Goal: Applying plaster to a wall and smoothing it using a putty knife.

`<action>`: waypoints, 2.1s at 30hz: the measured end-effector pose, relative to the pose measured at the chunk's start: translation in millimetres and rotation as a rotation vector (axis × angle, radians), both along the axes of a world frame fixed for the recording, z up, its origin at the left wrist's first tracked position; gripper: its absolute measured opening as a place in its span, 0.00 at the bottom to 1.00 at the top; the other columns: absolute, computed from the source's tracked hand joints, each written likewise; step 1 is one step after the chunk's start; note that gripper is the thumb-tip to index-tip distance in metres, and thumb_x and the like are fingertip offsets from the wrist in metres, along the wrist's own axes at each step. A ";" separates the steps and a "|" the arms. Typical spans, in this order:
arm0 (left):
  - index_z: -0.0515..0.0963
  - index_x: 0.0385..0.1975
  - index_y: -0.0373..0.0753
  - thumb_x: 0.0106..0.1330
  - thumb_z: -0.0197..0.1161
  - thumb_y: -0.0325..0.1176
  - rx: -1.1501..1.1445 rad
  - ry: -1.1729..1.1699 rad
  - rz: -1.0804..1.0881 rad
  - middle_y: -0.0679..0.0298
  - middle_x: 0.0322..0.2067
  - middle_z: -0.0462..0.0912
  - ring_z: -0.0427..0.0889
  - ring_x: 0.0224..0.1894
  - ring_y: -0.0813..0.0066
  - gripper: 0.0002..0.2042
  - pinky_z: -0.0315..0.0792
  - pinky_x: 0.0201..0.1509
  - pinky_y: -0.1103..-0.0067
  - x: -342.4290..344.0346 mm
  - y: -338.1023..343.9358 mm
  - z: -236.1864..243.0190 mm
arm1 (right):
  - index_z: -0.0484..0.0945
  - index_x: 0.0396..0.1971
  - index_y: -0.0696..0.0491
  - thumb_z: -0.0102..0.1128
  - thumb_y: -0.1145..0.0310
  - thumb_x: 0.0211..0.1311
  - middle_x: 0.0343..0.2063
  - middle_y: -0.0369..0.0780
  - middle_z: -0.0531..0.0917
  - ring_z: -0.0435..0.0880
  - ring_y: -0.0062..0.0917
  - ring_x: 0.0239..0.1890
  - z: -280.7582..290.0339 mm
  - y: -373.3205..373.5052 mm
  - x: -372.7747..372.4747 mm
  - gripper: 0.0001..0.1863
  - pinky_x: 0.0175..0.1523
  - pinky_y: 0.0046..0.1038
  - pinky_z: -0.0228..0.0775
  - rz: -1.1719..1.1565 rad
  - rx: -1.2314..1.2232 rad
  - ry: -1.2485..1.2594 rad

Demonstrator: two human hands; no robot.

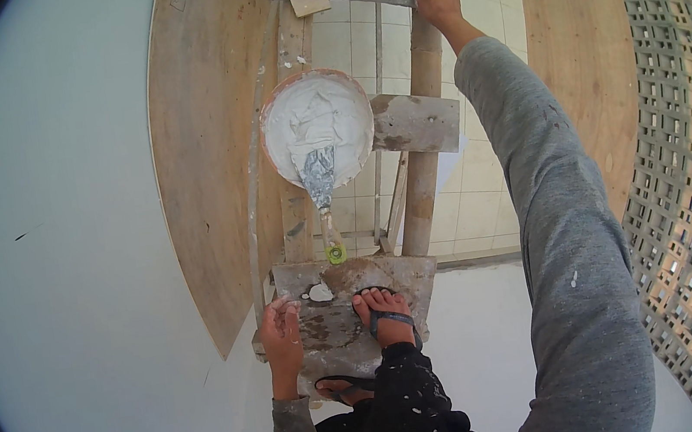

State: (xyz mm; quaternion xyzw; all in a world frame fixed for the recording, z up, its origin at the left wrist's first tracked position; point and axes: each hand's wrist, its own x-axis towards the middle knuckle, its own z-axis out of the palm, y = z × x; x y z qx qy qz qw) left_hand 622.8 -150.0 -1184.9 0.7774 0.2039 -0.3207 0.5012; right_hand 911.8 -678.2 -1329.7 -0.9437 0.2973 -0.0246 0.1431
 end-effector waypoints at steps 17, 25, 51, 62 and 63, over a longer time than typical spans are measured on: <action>0.59 0.57 0.26 0.66 0.60 0.42 0.029 -0.130 -0.128 0.48 0.43 0.75 0.79 0.42 0.66 0.29 0.74 0.42 0.76 42.5 -126.2 -58.7 | 0.70 0.52 0.57 0.58 0.69 0.51 0.48 0.51 0.74 0.75 0.47 0.51 81.4 35.7 -30.9 0.26 0.48 0.47 0.71 0.161 -0.322 0.009; 0.63 0.48 0.28 0.69 0.56 0.35 -0.297 -0.048 0.014 0.63 0.30 0.74 0.75 0.26 0.82 0.17 0.71 0.31 0.81 48.1 -133.1 -51.3 | 0.74 0.44 0.53 0.58 0.74 0.53 0.47 0.47 0.77 0.74 0.35 0.54 79.5 67.9 -3.3 0.16 0.52 0.42 0.67 0.543 -0.538 0.123; 0.69 0.44 0.33 0.72 0.51 0.40 -0.367 0.197 0.093 0.69 0.24 0.69 0.66 0.18 0.85 0.14 0.65 0.23 0.83 97.3 -110.3 26.6 | 0.78 0.40 0.58 0.51 0.77 0.54 0.36 0.49 0.79 0.80 0.43 0.38 162.2 82.4 -52.7 0.13 0.43 0.37 0.74 0.551 -0.283 -0.346; 0.67 0.44 0.34 0.71 0.51 0.36 -0.461 0.193 0.073 0.68 0.26 0.71 0.69 0.21 0.83 0.11 0.66 0.24 0.82 92.7 -112.2 49.4 | 0.76 0.40 0.62 0.56 0.73 0.64 0.23 0.33 0.76 0.67 0.13 0.26 216.0 104.6 -200.2 0.09 0.30 0.17 0.61 0.073 0.535 -0.450; 0.67 0.45 0.34 0.71 0.52 0.34 -0.444 0.131 0.086 0.68 0.26 0.71 0.69 0.22 0.83 0.11 0.67 0.24 0.83 91.3 -109.7 46.4 | 0.76 0.39 0.61 0.56 0.75 0.63 0.22 0.33 0.75 0.66 0.13 0.25 227.4 127.5 -209.5 0.07 0.30 0.18 0.61 0.105 0.518 -0.293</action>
